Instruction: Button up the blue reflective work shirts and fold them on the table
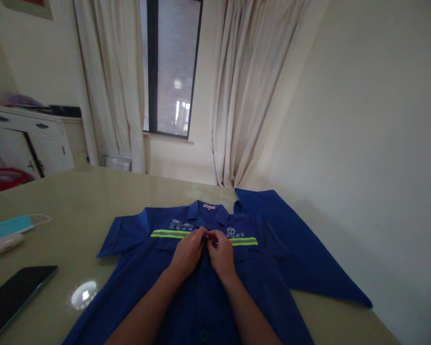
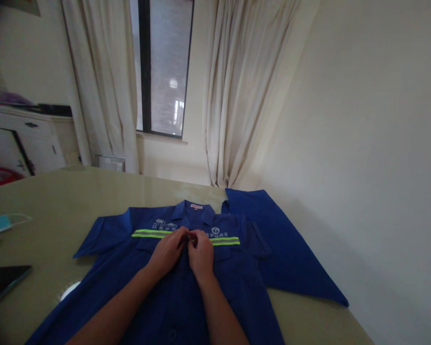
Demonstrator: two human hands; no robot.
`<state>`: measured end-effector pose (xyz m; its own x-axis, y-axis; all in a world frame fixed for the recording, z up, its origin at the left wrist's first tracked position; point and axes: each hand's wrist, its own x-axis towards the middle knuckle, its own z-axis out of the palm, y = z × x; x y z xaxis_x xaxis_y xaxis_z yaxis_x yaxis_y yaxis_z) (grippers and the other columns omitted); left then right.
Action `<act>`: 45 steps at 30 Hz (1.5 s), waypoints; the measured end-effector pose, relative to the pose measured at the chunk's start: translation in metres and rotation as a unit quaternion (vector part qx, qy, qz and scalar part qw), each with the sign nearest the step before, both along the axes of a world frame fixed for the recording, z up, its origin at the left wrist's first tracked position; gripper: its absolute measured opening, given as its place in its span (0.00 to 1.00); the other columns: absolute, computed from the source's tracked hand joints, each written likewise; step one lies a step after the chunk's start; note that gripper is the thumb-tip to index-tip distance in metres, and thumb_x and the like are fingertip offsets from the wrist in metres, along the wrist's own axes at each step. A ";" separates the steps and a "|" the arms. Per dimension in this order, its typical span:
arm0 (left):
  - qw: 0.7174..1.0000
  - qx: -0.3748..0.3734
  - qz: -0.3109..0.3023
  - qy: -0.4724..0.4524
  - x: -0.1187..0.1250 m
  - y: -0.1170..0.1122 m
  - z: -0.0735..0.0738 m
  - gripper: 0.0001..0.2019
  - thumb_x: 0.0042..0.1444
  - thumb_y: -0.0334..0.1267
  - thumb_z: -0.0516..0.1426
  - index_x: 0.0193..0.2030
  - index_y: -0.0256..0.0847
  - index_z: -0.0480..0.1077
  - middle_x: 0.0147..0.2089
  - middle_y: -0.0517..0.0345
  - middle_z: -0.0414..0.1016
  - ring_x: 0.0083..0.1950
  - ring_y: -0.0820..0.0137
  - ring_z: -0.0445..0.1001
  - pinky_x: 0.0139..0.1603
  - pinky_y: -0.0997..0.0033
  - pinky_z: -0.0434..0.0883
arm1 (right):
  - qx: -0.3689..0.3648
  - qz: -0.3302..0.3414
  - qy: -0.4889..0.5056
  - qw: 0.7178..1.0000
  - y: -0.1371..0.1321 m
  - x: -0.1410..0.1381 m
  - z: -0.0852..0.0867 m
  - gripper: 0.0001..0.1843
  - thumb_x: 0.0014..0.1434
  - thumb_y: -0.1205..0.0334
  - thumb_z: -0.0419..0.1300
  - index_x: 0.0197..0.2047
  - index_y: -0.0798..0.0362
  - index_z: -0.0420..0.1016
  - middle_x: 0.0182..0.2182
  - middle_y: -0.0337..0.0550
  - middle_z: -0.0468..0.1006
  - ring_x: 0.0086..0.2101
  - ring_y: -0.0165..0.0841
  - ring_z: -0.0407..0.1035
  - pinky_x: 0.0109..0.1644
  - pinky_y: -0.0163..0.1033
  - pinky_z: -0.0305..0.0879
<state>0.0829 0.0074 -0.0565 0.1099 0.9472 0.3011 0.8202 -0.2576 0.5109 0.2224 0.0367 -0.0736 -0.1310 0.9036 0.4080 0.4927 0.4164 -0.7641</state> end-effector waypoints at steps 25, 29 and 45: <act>0.999 -0.002 0.001 -0.041 -0.012 0.010 -0.002 0.09 0.57 0.31 0.59 0.42 0.44 0.79 0.39 0.56 0.81 0.43 0.64 0.76 0.47 0.66 0.68 | -0.009 -0.007 -0.136 0.991 -0.003 0.005 0.006 0.07 0.59 0.69 0.60 0.36 0.49 0.78 0.36 0.43 0.78 0.37 0.38 0.74 0.40 0.38 0.65; 1.000 -0.009 0.022 -0.008 -0.019 0.008 -0.001 0.09 0.57 0.34 0.60 0.39 0.48 0.82 0.43 0.54 0.78 0.49 0.59 0.74 0.51 0.60 0.65 | 0.009 0.003 -0.133 0.991 -0.005 0.004 0.008 0.08 0.59 0.70 0.59 0.35 0.48 0.78 0.37 0.43 0.77 0.37 0.37 0.74 0.40 0.38 0.65; 0.992 0.051 0.010 0.115 -0.008 -0.001 0.004 0.09 0.68 0.35 0.53 0.43 0.46 0.75 0.45 0.51 0.77 0.51 0.56 0.72 0.54 0.56 0.64 | -0.048 -0.049 0.002 0.998 0.007 0.002 -0.002 0.11 0.61 0.58 0.58 0.31 0.49 0.80 0.31 0.43 0.81 0.33 0.38 0.74 0.39 0.38 0.65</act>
<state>0.0750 0.0063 -0.0529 0.1676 0.9162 0.3639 0.9176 -0.2799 0.2822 0.2245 0.0433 -0.0751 -0.0379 0.9466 0.3202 0.5245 0.2916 -0.7999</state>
